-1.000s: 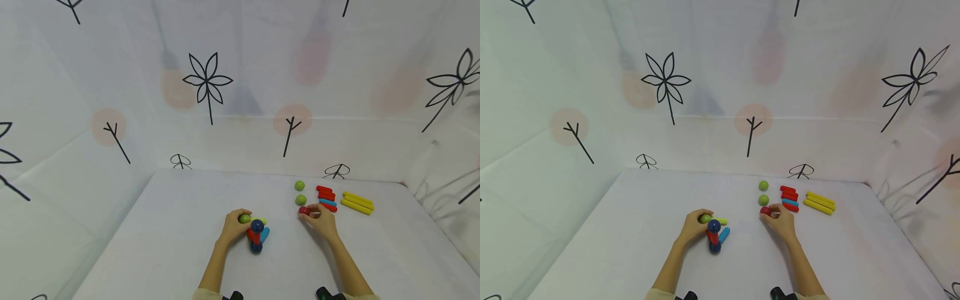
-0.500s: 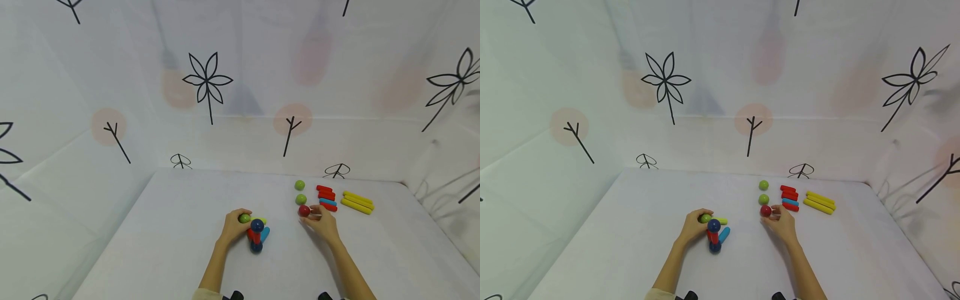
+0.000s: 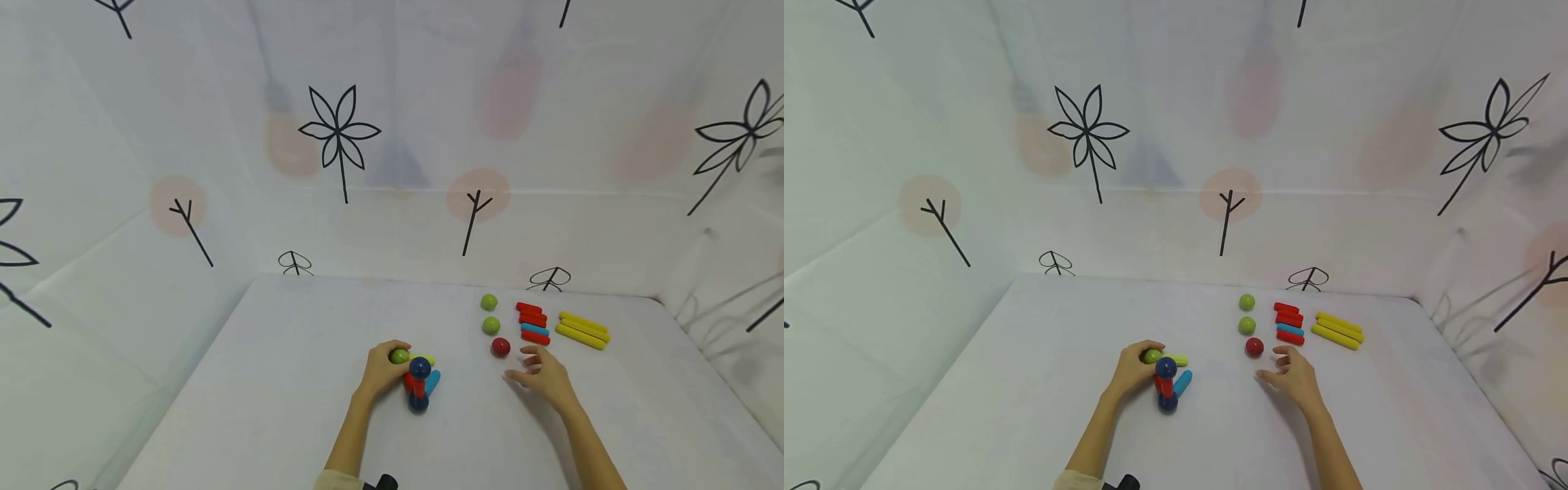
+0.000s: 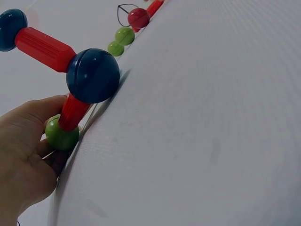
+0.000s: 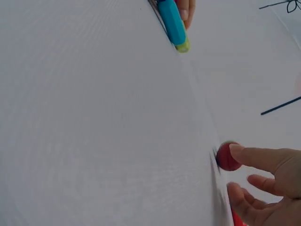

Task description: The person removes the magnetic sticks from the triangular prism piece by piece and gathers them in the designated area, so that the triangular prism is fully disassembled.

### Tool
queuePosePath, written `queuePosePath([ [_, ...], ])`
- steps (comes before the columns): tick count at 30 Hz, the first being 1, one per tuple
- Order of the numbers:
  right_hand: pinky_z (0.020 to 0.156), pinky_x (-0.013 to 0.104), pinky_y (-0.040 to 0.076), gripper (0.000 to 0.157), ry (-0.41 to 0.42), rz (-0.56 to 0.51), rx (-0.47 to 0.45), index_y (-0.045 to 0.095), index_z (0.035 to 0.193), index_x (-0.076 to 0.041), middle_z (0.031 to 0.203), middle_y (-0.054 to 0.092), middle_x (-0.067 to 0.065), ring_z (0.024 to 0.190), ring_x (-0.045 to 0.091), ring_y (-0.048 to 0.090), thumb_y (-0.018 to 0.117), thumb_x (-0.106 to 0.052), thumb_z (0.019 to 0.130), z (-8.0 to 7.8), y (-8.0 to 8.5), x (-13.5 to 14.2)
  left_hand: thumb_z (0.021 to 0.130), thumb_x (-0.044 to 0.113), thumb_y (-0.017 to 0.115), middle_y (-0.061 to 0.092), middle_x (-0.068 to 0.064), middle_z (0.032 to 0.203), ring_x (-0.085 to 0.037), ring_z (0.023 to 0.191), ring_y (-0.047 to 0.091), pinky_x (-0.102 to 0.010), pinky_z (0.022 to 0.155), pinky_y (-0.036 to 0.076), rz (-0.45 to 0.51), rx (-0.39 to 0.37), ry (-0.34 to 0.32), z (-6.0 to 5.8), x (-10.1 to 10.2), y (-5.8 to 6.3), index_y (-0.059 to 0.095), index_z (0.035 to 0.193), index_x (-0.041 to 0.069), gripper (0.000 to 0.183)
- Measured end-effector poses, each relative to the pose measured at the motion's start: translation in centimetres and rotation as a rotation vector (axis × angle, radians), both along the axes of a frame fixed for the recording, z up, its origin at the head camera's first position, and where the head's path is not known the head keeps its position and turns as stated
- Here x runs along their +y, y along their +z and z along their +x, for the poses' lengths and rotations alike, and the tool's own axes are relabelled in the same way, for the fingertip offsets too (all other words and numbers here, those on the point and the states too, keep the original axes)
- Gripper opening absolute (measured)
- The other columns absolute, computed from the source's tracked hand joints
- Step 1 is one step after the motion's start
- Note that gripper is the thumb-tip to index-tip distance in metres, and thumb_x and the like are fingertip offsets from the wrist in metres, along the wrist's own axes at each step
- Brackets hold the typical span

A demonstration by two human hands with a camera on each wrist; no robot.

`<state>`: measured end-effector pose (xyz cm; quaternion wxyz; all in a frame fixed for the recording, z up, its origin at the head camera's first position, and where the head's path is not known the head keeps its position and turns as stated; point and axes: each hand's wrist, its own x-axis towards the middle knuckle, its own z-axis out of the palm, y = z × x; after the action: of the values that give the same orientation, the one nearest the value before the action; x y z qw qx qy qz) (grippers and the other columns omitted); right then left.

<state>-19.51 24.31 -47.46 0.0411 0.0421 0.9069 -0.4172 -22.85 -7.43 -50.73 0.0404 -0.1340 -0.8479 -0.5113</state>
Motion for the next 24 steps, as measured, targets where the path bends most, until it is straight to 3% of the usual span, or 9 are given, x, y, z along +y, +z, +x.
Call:
queuePosePath([
  [5,0.071,0.032,0.054,0.058,0.065,-0.015,0.061,0.049,0.125,0.001,0.108,0.058,0.02,0.089,0.028,0.06,0.071,-0.031,0.083,0.9,1.5,-1.4,0.077,0.021,0.074,0.067,-0.012,0.106,-0.021,0.093,0.057,-0.032,0.081,0.045,0.003,0.012,-0.001,0.0,0.1,0.1,0.068,0.105,0.001,0.034],
  [8,0.067,0.026,0.054,0.047,0.124,-0.108,0.145,0.053,0.123,0.0,0.105,0.059,0.017,0.086,0.027,0.062,0.067,-0.027,0.087,1.4,2.3,-3.1,0.077,0.021,0.074,0.067,-0.012,0.105,-0.021,0.092,0.057,-0.032,0.08,0.046,0.003,0.015,0.001,0.1,0.1,0.1,0.068,0.105,0.001,0.034],
  [11,0.064,0.024,0.054,0.041,0.226,-0.227,0.209,0.052,0.127,-0.002,0.109,0.06,0.02,0.086,0.032,0.063,0.06,-0.021,0.092,2.1,3.1,-5.0,0.078,0.021,0.073,0.067,-0.012,0.105,-0.02,0.091,0.056,-0.031,0.079,0.046,-0.001,0.011,-0.001,0.1,0.1,0.1,0.068,0.105,0.001,0.035],
  [14,0.064,0.026,0.054,0.041,0.362,-0.285,0.218,0.048,0.134,-0.004,0.117,0.057,0.024,0.087,0.033,0.061,0.053,-0.019,0.096,2.8,3.8,-6.8,0.078,0.021,0.073,0.067,-0.012,0.105,-0.02,0.091,0.056,-0.031,0.079,0.045,-0.003,0.013,-0.004,0.1,0.1,0.0,0.067,0.105,0.001,0.035],
  [19,0.065,0.026,0.052,0.043,0.535,-0.229,0.215,0.049,0.134,-0.007,0.117,0.058,0.023,0.082,0.02,0.06,0.055,-0.023,0.095,3.7,4.4,-9.0,0.078,0.022,0.073,0.067,-0.012,0.104,-0.021,0.091,0.056,-0.032,0.079,0.046,-0.002,0.025,-0.006,0.1,0.1,0.0,0.068,0.105,0.0,0.035],
  [24,0.066,0.024,0.051,0.041,0.602,-0.199,0.268,0.055,0.127,-0.003,0.109,0.063,0.018,0.077,0.008,0.058,0.061,-0.023,0.092,3.8,3.9,-10.2,0.077,0.019,0.073,0.067,-0.011,0.103,-0.021,0.091,0.057,-0.031,0.08,0.046,-0.005,0.039,-0.002,0.1,0.1,0.0,0.068,0.104,0.001,0.033],
])
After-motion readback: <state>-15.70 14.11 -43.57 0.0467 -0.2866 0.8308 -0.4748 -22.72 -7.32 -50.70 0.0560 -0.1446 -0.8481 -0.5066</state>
